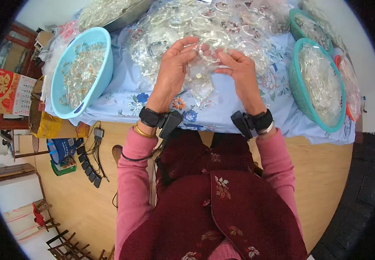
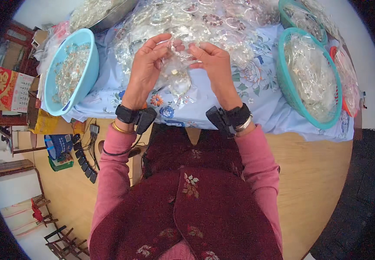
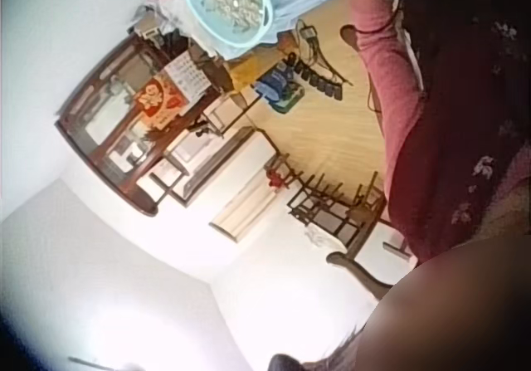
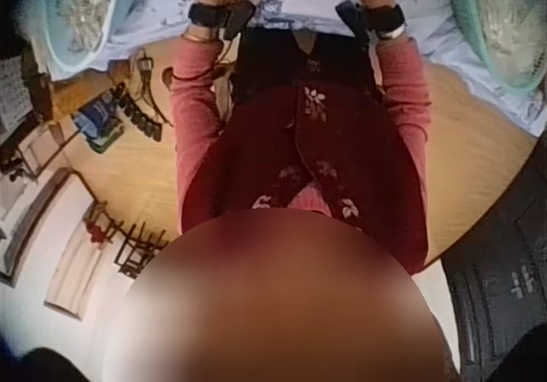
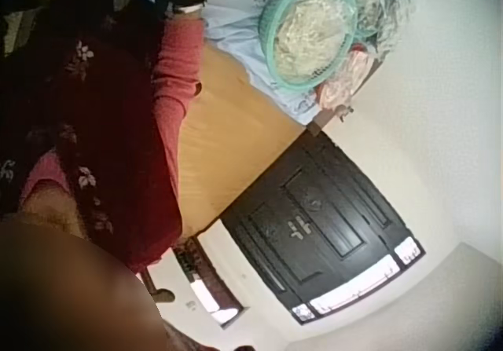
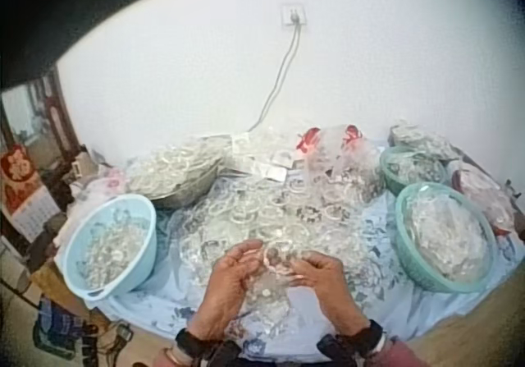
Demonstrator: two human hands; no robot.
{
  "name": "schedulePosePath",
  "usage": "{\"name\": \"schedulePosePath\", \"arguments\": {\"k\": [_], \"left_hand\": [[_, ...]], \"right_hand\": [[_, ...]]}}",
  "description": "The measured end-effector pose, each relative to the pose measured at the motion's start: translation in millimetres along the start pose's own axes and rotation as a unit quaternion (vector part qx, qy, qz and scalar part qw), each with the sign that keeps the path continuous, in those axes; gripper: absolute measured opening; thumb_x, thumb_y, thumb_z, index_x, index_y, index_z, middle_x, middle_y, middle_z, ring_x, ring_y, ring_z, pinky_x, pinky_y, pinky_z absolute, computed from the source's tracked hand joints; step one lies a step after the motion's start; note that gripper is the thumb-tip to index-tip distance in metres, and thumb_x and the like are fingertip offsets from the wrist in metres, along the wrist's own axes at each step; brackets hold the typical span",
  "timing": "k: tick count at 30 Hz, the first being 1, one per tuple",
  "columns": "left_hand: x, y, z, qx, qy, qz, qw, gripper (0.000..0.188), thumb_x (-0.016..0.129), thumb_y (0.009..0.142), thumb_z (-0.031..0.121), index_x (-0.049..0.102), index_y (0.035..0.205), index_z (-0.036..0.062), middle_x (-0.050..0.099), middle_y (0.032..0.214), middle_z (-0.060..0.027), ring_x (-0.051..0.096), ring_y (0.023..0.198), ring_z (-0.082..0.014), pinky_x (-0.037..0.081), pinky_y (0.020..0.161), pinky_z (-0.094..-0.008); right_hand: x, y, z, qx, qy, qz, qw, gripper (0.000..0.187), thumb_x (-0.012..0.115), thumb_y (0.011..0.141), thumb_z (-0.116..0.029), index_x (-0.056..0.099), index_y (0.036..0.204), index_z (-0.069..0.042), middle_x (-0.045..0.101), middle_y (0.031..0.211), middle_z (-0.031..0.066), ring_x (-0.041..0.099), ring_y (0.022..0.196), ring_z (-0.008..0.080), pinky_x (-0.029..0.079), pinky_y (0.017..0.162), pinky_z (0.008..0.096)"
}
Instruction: Sort small metal or plastic parts from a large pile and place them into individual small plastic bags.
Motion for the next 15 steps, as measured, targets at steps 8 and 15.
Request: {"name": "schedulePosePath", "arguments": {"k": [8, 15], "left_hand": [[-9, 2, 15, 0.051, 0.09, 0.032, 0.994, 0.028, 0.05, 0.085, 0.005, 0.053, 0.112, -0.0015, 0.064, 0.102, -0.011, 0.061, 0.087, -0.0153, 0.046, 0.078, -0.0232], [-5, -19, 15, -0.022, 0.184, 0.09, 0.979, 0.032, 0.059, 0.083, 0.015, 0.054, 0.109, -0.0023, 0.064, 0.087, -0.0067, 0.058, 0.068, -0.0109, 0.044, 0.059, -0.0215]], "right_hand": [[-20, -4, 1, 0.023, -0.014, 0.025, 0.999, 0.018, 0.061, 0.084, -0.008, 0.065, 0.098, 0.002, 0.066, 0.093, 0.0092, 0.06, 0.088, 0.0127, 0.049, 0.072, 0.0248], [4, -23, -50, -0.236, -0.15, 0.001, 0.96, 0.023, 0.054, 0.077, 0.007, 0.067, 0.095, 0.003, 0.063, 0.107, 0.013, 0.058, 0.1, 0.0179, 0.043, 0.09, 0.0272]]}}
Point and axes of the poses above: each hand's wrist, its own y-axis towards the middle knuckle, its own x-axis out of the palm, z = x × y, the point moved 10 cm from there along y, towards the middle knuckle
